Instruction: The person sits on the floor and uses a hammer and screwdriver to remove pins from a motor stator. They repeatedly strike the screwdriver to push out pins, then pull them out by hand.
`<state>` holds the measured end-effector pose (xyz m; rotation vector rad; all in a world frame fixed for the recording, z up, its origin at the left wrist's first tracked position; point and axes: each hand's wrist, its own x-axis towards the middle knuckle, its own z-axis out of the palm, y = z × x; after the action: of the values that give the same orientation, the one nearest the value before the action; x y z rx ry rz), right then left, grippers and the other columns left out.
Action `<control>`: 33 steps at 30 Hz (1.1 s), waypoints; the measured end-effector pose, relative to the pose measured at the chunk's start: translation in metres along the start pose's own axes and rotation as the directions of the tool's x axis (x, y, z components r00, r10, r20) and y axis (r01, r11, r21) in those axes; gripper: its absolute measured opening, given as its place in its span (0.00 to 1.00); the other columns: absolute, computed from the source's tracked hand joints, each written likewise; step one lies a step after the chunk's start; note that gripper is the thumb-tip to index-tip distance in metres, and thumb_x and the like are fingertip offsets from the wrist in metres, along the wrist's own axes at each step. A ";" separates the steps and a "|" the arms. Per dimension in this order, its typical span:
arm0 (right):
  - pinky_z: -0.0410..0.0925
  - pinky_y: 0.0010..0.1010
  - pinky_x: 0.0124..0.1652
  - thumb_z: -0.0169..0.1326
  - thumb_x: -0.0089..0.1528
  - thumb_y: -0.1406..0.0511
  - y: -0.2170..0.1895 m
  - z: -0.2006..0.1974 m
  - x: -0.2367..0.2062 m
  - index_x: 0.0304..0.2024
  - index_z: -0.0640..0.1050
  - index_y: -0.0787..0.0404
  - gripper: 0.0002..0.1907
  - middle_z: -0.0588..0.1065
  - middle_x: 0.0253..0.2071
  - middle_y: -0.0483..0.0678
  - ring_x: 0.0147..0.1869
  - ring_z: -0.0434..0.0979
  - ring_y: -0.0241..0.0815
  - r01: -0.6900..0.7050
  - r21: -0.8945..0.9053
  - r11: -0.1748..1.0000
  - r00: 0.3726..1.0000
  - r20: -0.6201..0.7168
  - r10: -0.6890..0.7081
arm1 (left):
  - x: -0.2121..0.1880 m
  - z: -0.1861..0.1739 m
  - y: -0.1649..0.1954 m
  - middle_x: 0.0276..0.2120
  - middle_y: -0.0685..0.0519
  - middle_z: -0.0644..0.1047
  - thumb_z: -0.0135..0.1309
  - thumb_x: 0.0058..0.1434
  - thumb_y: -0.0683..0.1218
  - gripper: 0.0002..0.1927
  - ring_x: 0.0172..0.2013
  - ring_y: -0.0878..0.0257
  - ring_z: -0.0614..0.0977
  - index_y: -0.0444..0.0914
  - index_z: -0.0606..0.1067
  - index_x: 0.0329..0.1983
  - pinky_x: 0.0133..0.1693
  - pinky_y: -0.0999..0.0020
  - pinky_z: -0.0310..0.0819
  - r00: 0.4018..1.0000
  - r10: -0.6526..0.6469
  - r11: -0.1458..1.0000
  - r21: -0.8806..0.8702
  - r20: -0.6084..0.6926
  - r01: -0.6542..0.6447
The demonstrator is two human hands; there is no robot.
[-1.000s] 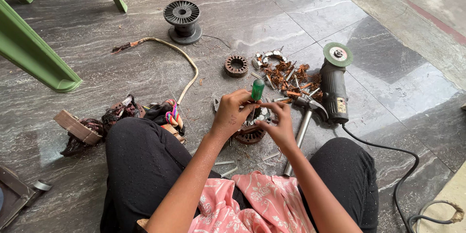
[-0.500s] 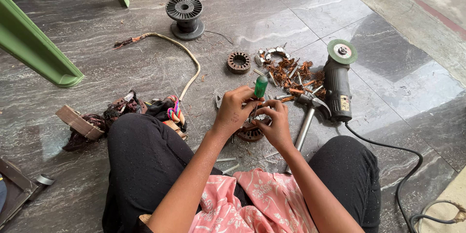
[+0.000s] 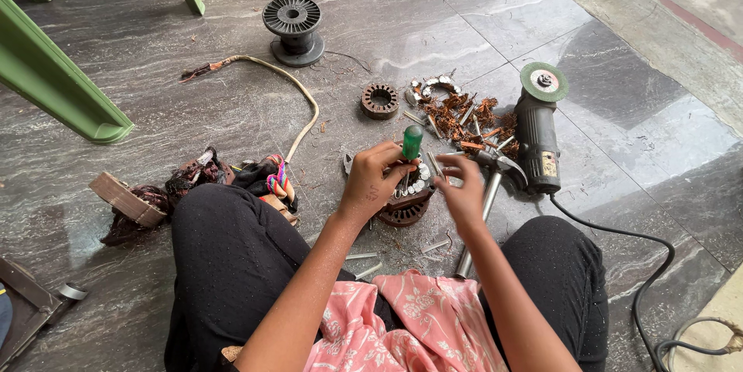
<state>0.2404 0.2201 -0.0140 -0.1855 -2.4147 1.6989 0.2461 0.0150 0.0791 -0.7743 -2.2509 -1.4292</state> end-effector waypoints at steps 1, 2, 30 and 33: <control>0.73 0.38 0.59 0.62 0.53 0.70 0.006 -0.007 0.005 0.55 0.79 0.53 0.26 0.71 0.59 0.51 0.62 0.76 0.47 -0.061 0.029 0.998 0.994 -0.085 0.063 | -0.001 -0.001 -0.001 0.33 0.50 0.81 0.63 0.58 0.39 0.07 0.33 0.60 0.85 0.35 0.81 0.40 0.34 0.63 0.77 1.000 -0.002 1.000 -0.005 -0.002 0.002; 0.71 0.40 0.60 0.63 0.53 0.70 0.012 -0.016 0.010 0.58 0.76 0.54 0.29 0.69 0.60 0.54 0.63 0.73 0.49 -0.177 -0.168 0.970 0.978 -0.139 0.155 | -0.002 -0.001 -0.001 0.33 0.51 0.81 0.63 0.59 0.39 0.06 0.33 0.61 0.85 0.36 0.81 0.40 0.34 0.63 0.77 1.000 -0.005 1.000 -0.009 -0.004 0.005; 0.54 0.25 0.16 0.54 0.61 0.70 -0.206 -0.123 -0.105 0.59 0.69 0.64 0.23 0.69 0.27 0.46 0.18 0.62 0.29 -0.108 0.386 0.916 0.988 0.140 0.058 | -0.016 0.002 0.001 0.33 0.47 0.84 0.62 0.61 0.41 0.09 0.31 0.62 0.87 0.36 0.82 0.45 0.33 0.66 0.78 0.999 0.020 0.995 -0.100 -0.042 -0.024; 0.55 0.26 0.16 0.55 0.59 0.69 -0.222 -0.130 -0.121 0.66 0.68 0.58 0.31 0.71 0.25 0.44 0.19 0.64 0.30 -0.082 0.177 0.981 0.988 0.142 0.057 | -0.020 0.001 0.002 0.32 0.46 0.84 0.63 0.60 0.41 0.10 0.29 0.62 0.87 0.35 0.83 0.45 0.32 0.66 0.77 0.999 -0.035 0.996 -0.089 -0.042 0.031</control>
<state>0.3876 0.2397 0.2287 -0.1335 -2.3522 2.0139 0.2628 0.0116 0.0682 -0.7289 -2.1904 -1.5548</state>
